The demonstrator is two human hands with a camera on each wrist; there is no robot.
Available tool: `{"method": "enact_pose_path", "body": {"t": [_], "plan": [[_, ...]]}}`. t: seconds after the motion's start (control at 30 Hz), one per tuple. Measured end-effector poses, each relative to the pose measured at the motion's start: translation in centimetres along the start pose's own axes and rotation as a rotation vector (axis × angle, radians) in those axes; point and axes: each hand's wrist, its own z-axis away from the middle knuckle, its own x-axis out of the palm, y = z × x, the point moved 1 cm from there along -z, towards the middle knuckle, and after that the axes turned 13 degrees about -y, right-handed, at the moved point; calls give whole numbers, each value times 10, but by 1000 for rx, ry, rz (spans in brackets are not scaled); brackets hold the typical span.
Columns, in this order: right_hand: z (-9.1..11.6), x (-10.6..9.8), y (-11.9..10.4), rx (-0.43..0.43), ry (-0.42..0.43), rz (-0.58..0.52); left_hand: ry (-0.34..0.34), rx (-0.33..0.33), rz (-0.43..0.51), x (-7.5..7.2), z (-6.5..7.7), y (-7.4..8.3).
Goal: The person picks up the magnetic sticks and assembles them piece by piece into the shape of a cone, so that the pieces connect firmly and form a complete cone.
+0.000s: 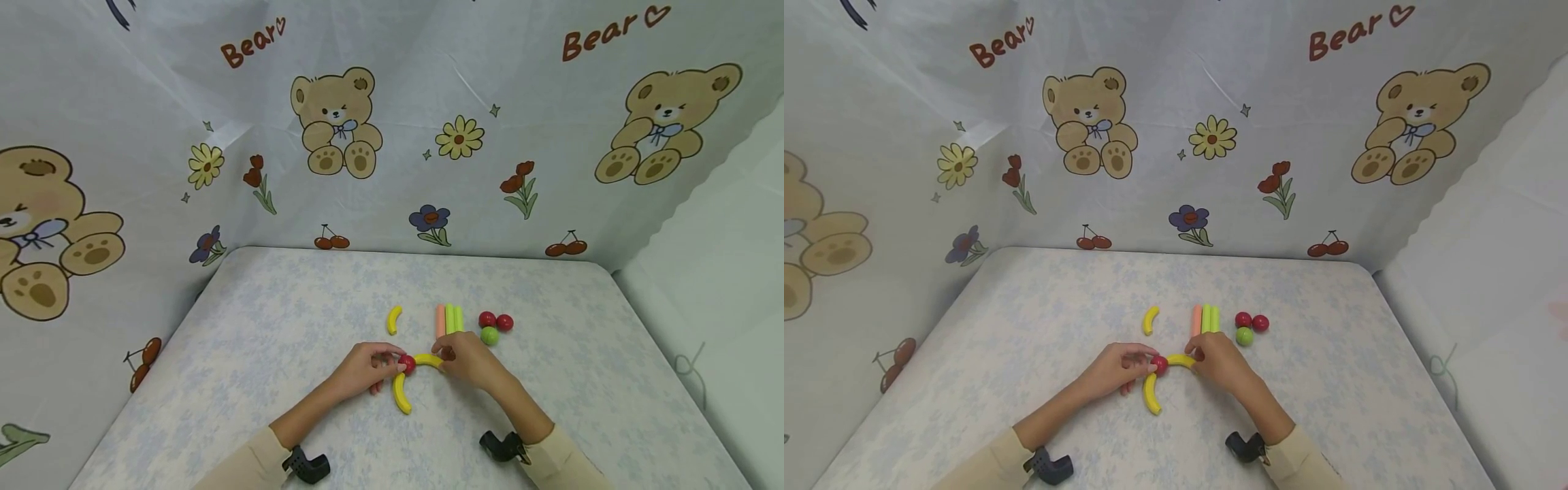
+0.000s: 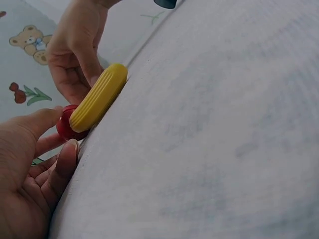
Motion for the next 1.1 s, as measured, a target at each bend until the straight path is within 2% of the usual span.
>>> {"method": "enact_pose_path", "body": {"t": [0.47, 0.6, 0.8, 1.1], "plan": [[0, -1, 1, -85, 20, -24, -22, 30, -40, 1, 1, 0], [3, -10, 3, -79, 36, -33, -19, 27, -43, 0, 1, 0], [15, -32, 10, -78, 118, -14, -14, 15, -53, -1, 0, 0], [33, -53, 34, -118, 220, -18, -12, 13, -49, 0, 1, -1]]}}
